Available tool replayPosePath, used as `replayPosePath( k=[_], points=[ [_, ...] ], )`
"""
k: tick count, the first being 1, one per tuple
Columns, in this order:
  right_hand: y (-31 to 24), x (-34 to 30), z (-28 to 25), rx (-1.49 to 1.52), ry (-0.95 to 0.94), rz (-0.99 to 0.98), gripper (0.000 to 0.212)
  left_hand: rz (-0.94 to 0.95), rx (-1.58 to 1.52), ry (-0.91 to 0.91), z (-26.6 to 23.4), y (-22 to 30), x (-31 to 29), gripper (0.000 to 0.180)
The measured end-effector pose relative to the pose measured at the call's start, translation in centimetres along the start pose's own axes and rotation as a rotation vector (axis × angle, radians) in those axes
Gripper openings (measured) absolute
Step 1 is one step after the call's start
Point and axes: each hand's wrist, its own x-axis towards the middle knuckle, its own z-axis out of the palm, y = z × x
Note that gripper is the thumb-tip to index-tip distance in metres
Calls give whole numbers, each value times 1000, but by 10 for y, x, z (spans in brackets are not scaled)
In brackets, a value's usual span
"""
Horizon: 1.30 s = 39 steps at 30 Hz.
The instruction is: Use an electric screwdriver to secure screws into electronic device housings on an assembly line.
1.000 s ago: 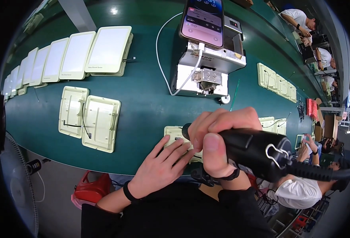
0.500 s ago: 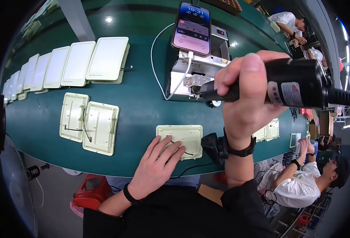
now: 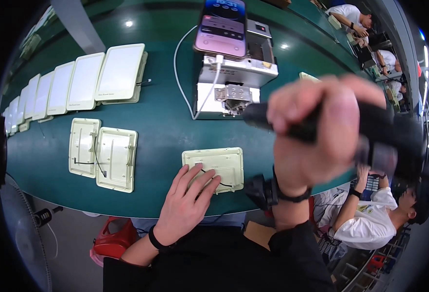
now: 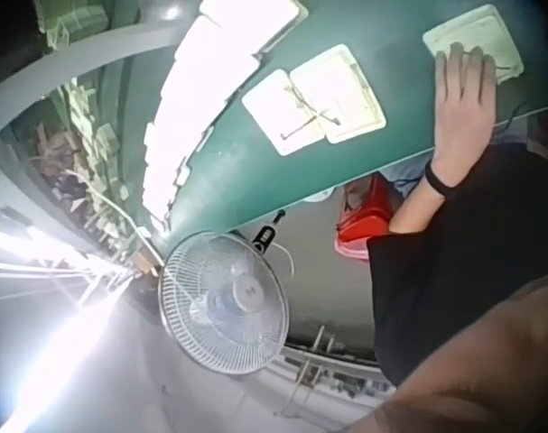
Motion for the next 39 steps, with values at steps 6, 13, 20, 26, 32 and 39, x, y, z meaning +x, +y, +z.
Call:
replayPosePath(
  k=[6,13,20,26,32,39],
  points=[
    [23,-5,6,-195,40,168,16,-30,1,3,-1,1,-1,46],
    [5,-16,-13,-37,-36,89,17,-13,-23,16,2,0,2,46],
    [19,13,0,-222,-80,42,19,-25,10,1,2,1,2,48],
    [1,-9,-6,-91,-37,166,18,-26,-15,-4,1,1,2,49],
    [1,-49,-22,-85,-59,239,29,-30,-19,4,2,0,0,50],
    [3,-53,-18,-157,-64,289,25,-28,-9,-2,2,0,1,50]
  ],
)
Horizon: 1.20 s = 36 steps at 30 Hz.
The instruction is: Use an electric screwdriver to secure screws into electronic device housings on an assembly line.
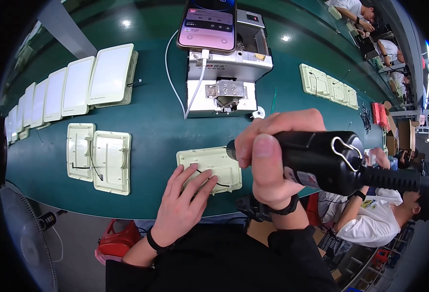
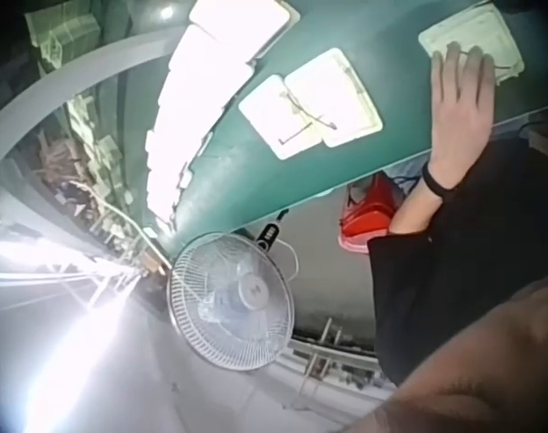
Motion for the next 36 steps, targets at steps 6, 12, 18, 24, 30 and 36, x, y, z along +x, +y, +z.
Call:
replayPosePath(
  k=[6,12,18,24,30,36],
  points=[
    [2,-1,-6,-14,-15,16,26,4,19,17,2,1,1,50],
    [3,-5,-8,104,-26,-39,31,-6,10,21,3,0,-1,49],
    [6,-7,-10,98,-37,-31,33,-11,-6,19,3,-1,0,49],
    [9,-6,-1,19,-38,-11,28,-11,21,16,1,-1,2,43],
    [10,-7,-7,9,-34,-43,27,63,160,-39,-12,4,11,36],
    [-4,16,-40,114,77,-196,20,98,264,-226,-38,20,46,26]
  ],
)
